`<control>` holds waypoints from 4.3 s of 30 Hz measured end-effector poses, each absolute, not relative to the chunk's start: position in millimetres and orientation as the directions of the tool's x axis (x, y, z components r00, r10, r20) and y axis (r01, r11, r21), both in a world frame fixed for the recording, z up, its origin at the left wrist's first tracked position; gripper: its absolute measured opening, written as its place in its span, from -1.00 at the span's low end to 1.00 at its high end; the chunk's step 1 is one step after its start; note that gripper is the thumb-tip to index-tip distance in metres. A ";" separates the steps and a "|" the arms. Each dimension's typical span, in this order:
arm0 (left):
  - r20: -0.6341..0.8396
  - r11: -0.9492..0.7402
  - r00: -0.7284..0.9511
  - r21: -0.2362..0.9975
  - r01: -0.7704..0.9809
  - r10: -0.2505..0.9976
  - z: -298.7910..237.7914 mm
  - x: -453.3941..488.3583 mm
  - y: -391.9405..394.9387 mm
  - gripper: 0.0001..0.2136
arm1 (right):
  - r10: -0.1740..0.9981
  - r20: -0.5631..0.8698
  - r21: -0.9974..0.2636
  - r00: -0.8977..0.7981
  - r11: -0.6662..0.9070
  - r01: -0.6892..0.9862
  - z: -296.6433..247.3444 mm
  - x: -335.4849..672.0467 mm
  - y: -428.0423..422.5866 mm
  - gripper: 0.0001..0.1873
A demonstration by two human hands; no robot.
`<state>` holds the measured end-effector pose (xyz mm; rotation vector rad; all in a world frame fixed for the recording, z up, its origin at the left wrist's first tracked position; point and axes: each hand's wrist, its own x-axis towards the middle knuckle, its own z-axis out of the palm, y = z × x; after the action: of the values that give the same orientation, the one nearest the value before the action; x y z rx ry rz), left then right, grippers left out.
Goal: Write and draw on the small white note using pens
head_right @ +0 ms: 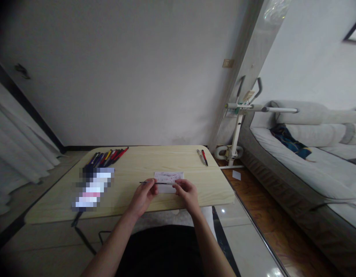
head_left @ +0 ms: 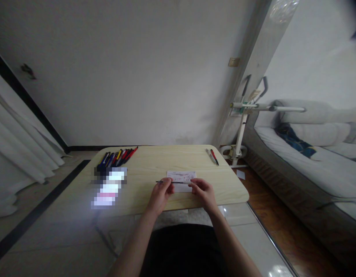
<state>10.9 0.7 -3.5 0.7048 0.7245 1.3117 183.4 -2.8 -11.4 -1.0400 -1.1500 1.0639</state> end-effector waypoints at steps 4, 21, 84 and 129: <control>-0.066 0.124 0.120 0.802 -0.584 0.991 -2.5 11.0 0.6 -0.79 | 0.978 0.190 -0.977 0.082 0.196 -0.078 -11.6 183.9 -2.7 -0.78; -0.099 0.147 0.113 0.806 -0.574 0.989 -4.5 11.1 0.8 -0.76 | 0.981 0.183 -0.980 0.071 0.187 -0.066 -11.7 183.2 -2.7 -0.74; -0.064 0.127 0.132 0.822 -0.555 0.989 -6.8 11.8 1.6 -0.81 | 0.984 0.174 -0.983 0.034 0.176 -0.056 -9.4 183.9 -3.4 -0.74; -0.114 0.180 0.154 0.825 -0.536 0.981 -3.0 10.3 1.8 -0.74 | 0.982 0.188 -0.982 0.030 0.187 0.024 -8.2 181.8 -4.5 -0.74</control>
<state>10.3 1.8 -3.0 0.7257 0.7699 1.2362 181.8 -4.5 -8.2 -1.0993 -1.2841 1.0360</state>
